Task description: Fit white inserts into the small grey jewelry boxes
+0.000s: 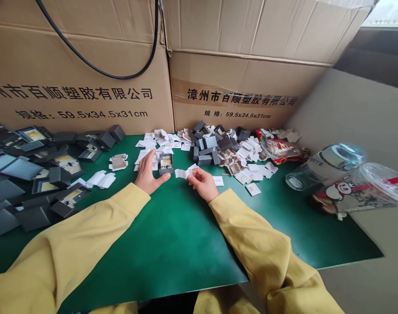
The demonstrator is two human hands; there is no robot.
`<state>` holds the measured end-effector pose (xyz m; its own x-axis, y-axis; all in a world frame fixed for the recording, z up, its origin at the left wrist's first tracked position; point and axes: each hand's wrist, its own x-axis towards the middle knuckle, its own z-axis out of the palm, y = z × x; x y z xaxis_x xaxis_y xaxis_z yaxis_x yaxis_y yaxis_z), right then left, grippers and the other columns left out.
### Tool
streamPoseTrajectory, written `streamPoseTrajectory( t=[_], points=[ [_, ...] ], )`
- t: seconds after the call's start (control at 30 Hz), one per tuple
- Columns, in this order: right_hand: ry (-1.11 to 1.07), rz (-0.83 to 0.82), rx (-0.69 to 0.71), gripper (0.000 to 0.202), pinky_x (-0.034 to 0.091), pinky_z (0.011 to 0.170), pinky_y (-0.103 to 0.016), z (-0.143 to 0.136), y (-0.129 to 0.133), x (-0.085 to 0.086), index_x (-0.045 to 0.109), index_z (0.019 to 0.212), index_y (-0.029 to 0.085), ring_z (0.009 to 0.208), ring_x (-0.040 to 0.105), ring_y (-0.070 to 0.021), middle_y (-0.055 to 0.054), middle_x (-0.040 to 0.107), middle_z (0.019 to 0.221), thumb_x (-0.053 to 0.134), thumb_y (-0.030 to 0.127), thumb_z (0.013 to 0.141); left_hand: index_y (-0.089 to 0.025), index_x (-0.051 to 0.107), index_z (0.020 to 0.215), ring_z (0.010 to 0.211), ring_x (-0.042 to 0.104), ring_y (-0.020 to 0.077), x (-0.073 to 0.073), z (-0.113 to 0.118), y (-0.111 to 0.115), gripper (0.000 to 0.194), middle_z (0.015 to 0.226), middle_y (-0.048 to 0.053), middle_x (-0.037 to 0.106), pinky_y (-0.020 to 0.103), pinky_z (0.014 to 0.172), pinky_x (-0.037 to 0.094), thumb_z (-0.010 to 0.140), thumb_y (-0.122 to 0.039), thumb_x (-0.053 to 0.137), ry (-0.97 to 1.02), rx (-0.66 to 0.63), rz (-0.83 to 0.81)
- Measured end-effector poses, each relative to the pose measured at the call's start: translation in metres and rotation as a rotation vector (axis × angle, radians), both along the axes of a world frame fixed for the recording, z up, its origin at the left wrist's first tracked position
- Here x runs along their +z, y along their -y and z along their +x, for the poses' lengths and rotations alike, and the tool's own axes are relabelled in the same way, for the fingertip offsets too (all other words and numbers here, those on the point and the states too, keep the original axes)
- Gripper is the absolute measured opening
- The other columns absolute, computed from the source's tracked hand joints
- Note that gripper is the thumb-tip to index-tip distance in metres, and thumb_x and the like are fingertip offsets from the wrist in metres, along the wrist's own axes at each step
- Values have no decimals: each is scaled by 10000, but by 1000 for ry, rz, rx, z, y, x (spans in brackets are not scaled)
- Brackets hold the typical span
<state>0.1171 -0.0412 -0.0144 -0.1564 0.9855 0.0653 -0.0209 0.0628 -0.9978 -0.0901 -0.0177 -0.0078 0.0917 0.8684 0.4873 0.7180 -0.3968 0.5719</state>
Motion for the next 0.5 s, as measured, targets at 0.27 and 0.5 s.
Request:
streamPoseTrajectory(
  t=[0.27, 0.5],
  points=[
    [21, 25, -25, 316, 356, 439, -205, -1, 1, 1, 497, 732, 191, 443, 421, -56, 50, 510, 561, 580, 496, 716, -189, 406, 1249, 1197, 390, 297, -7, 0, -4, 652, 1248, 122, 474, 457, 1005, 310, 661, -387, 607, -121, -62, -56],
    [-88, 49, -66, 278, 416, 501, -216, -2, 0, 0, 474, 769, 206, 595, 513, -98, 29, 521, 661, 575, 462, 737, -190, 469, 1161, 1050, 531, 206, 4, 4, 11, 484, 1109, 79, 569, 366, 931, 429, 709, -333, 563, 33, -299, -79]
  ],
)
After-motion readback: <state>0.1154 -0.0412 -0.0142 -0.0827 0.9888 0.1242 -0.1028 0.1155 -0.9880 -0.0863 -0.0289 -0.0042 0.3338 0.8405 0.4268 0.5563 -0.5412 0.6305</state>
